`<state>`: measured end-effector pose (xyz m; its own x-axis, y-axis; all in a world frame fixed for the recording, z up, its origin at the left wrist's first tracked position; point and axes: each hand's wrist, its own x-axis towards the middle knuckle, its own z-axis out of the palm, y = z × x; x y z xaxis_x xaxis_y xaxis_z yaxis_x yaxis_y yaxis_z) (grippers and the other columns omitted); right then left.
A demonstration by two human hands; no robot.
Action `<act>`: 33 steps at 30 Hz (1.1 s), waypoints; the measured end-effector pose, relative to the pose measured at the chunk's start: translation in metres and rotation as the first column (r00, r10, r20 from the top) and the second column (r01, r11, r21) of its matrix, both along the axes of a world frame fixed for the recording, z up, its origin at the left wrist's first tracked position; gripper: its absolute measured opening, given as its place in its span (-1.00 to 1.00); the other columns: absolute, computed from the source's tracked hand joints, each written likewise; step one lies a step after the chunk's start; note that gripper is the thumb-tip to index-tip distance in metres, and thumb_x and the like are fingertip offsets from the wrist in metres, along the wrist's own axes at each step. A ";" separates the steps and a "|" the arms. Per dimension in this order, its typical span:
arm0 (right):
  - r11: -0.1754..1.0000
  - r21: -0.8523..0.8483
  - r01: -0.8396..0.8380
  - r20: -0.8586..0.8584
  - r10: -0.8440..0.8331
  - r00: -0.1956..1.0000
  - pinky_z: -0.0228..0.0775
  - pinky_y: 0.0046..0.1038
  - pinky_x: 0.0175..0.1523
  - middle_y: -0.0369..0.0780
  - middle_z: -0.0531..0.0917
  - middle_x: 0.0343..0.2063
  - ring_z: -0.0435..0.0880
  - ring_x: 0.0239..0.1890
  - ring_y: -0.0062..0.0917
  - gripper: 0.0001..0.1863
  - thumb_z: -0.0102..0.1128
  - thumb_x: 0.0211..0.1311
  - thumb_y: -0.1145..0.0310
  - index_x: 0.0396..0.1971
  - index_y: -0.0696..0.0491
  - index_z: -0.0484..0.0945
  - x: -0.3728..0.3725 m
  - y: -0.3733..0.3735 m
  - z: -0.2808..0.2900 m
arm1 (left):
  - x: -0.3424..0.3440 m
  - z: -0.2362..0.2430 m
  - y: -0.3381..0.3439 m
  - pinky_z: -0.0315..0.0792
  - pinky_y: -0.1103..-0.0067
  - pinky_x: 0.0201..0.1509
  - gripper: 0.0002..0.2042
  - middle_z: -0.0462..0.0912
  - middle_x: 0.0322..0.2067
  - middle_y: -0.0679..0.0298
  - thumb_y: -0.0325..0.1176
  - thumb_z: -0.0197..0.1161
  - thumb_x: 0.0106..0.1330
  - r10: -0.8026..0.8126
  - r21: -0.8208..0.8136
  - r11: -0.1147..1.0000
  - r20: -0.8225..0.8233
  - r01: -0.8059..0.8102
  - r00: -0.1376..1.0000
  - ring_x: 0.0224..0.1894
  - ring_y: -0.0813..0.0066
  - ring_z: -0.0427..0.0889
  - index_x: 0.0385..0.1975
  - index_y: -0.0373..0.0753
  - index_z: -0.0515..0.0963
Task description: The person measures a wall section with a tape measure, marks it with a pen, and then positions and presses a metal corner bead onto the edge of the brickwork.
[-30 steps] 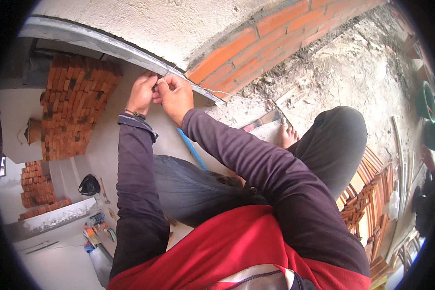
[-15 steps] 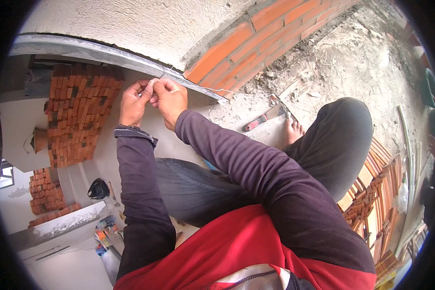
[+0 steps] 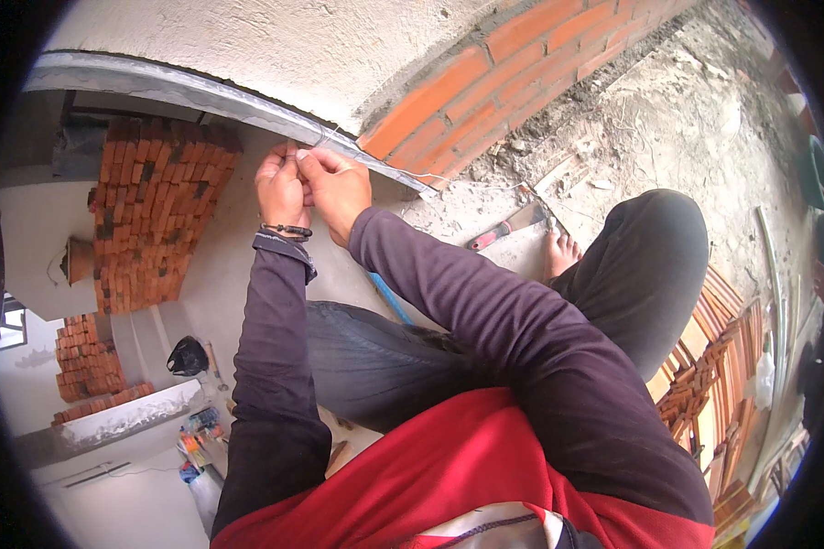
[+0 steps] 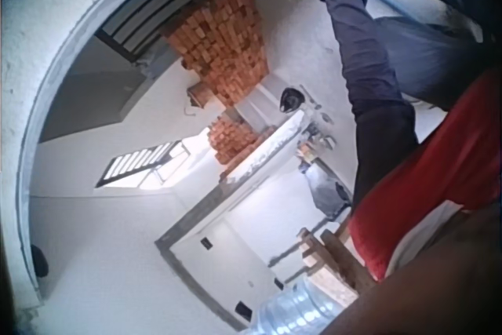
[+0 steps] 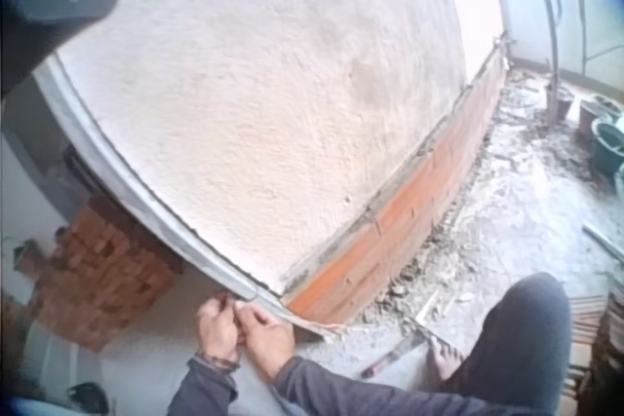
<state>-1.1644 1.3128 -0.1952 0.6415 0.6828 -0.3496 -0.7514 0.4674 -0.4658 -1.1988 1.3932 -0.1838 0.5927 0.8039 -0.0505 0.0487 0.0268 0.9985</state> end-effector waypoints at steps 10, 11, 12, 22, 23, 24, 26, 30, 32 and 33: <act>0.806 -0.289 0.516 0.917 0.080 0.390 0.44 -0.37 -0.40 -0.15 0.63 -0.60 0.61 -0.57 -0.38 -0.74 0.44 -0.01 0.32 -0.29 0.09 0.69 0.050 -0.028 -0.016 | 0.008 -0.003 0.022 0.37 0.59 -0.20 -0.87 0.56 -0.32 0.40 -0.55 0.06 0.26 -0.124 -0.044 0.992 -0.046 0.122 0.991 -0.29 0.58 0.54 -0.28 -0.17 0.50; 0.798 -0.262 0.542 0.937 0.076 0.341 0.43 -0.39 -0.41 -0.17 0.61 -0.62 0.59 -0.59 -0.41 -0.73 0.45 -0.02 0.33 -0.29 0.10 0.70 0.052 -0.025 -0.016 | 0.008 -0.005 0.023 0.37 0.59 -0.20 -0.87 0.56 -0.32 0.40 -0.55 0.07 0.26 -0.116 -0.035 0.993 -0.035 0.115 0.993 -0.29 0.58 0.54 -0.28 -0.17 0.50; 0.790 -0.234 0.566 0.954 0.073 0.292 0.42 -0.41 -0.43 -0.18 0.59 -0.63 0.58 -0.60 -0.44 -0.73 0.47 -0.03 0.33 -0.30 0.10 0.71 0.053 -0.023 -0.017 | 0.008 -0.008 0.023 0.36 0.59 -0.20 -0.87 0.56 -0.32 0.40 -0.55 0.07 0.26 -0.108 -0.026 0.994 -0.023 0.107 0.994 -0.29 0.58 0.54 -0.28 -0.17 0.50; 0.698 -0.037 0.715 0.999 0.024 0.029 0.37 -0.36 -0.47 -0.20 0.62 -0.56 0.60 -0.54 -0.31 -0.79 0.45 -0.06 0.35 -0.41 0.08 0.64 0.043 -0.012 -0.023 | 0.021 -0.016 -0.001 0.40 0.62 -0.38 -0.96 0.51 -0.47 0.37 -0.50 0.15 0.32 0.119 -0.169 0.981 0.161 -0.092 0.980 -0.48 0.64 0.44 -0.37 -0.28 0.51; 0.690 -0.036 0.723 0.999 0.026 0.025 0.37 -0.36 -0.47 -0.20 0.62 -0.55 0.60 -0.54 -0.31 -0.78 0.45 -0.06 0.35 -0.40 0.08 0.64 0.041 -0.011 -0.024 | 0.023 -0.016 -0.004 0.40 0.62 -0.38 -0.95 0.51 -0.46 0.36 -0.47 0.16 0.34 0.128 -0.162 0.982 0.166 -0.101 0.978 -0.47 0.65 0.45 -0.36 -0.28 0.50; 0.682 -0.034 0.731 0.999 0.028 0.021 0.37 -0.36 -0.47 -0.20 0.62 -0.55 0.60 -0.54 -0.31 -0.77 0.45 -0.06 0.35 -0.38 0.08 0.63 0.040 -0.010 -0.024 | 0.025 -0.015 -0.007 0.41 0.62 -0.38 -0.92 0.52 -0.45 0.36 -0.44 0.16 0.36 0.136 -0.155 0.982 0.171 -0.110 0.976 -0.47 0.65 0.46 -0.35 -0.29 0.50; 0.662 -0.002 0.750 1.000 0.015 -0.011 0.37 -0.37 -0.47 -0.21 0.61 -0.55 0.60 -0.54 -0.32 -0.76 0.44 -0.05 0.35 -0.37 0.08 0.63 0.037 -0.007 -0.024 | 0.026 -0.018 -0.008 0.42 0.63 -0.34 -0.86 0.55 -0.39 0.35 -0.34 0.17 0.42 0.157 -0.134 0.982 0.165 -0.136 0.974 -0.41 0.66 0.50 -0.30 -0.28 0.49; 0.669 0.021 0.743 0.999 0.017 -0.043 0.36 -0.38 -0.48 -0.23 0.57 -0.58 0.58 -0.56 -0.34 -0.77 0.43 -0.04 0.35 -0.36 0.07 0.63 0.036 -0.008 -0.024 | 0.029 -0.014 -0.010 0.42 0.68 -0.22 -0.83 0.59 -0.29 0.36 -0.28 0.13 0.47 0.093 -0.175 0.983 0.267 -0.046 0.959 -0.28 0.66 0.53 -0.19 -0.26 0.49; 0.689 0.037 0.724 0.997 0.019 -0.070 0.33 -0.38 -0.50 -0.24 0.52 -0.62 0.54 -0.59 -0.36 -0.80 0.42 -0.01 0.35 -0.39 0.06 0.61 0.040 -0.010 -0.023 | 0.028 -0.015 -0.008 0.42 0.68 -0.19 -0.82 0.60 -0.28 0.36 -0.28 0.12 0.47 0.074 -0.185 0.982 0.267 -0.024 0.961 -0.27 0.66 0.53 -0.18 -0.26 0.49; 0.701 0.007 0.713 0.995 0.065 -0.073 0.36 -0.35 -0.49 -0.23 0.55 -0.57 0.57 -0.56 -0.33 -0.80 0.41 -0.01 0.34 -0.38 0.05 0.60 0.043 -0.011 -0.021 | 0.027 -0.015 -0.007 0.42 0.68 -0.18 -0.82 0.60 -0.27 0.36 -0.27 0.12 0.47 0.064 -0.190 0.982 0.267 -0.013 0.962 -0.26 0.66 0.53 -0.17 -0.26 0.49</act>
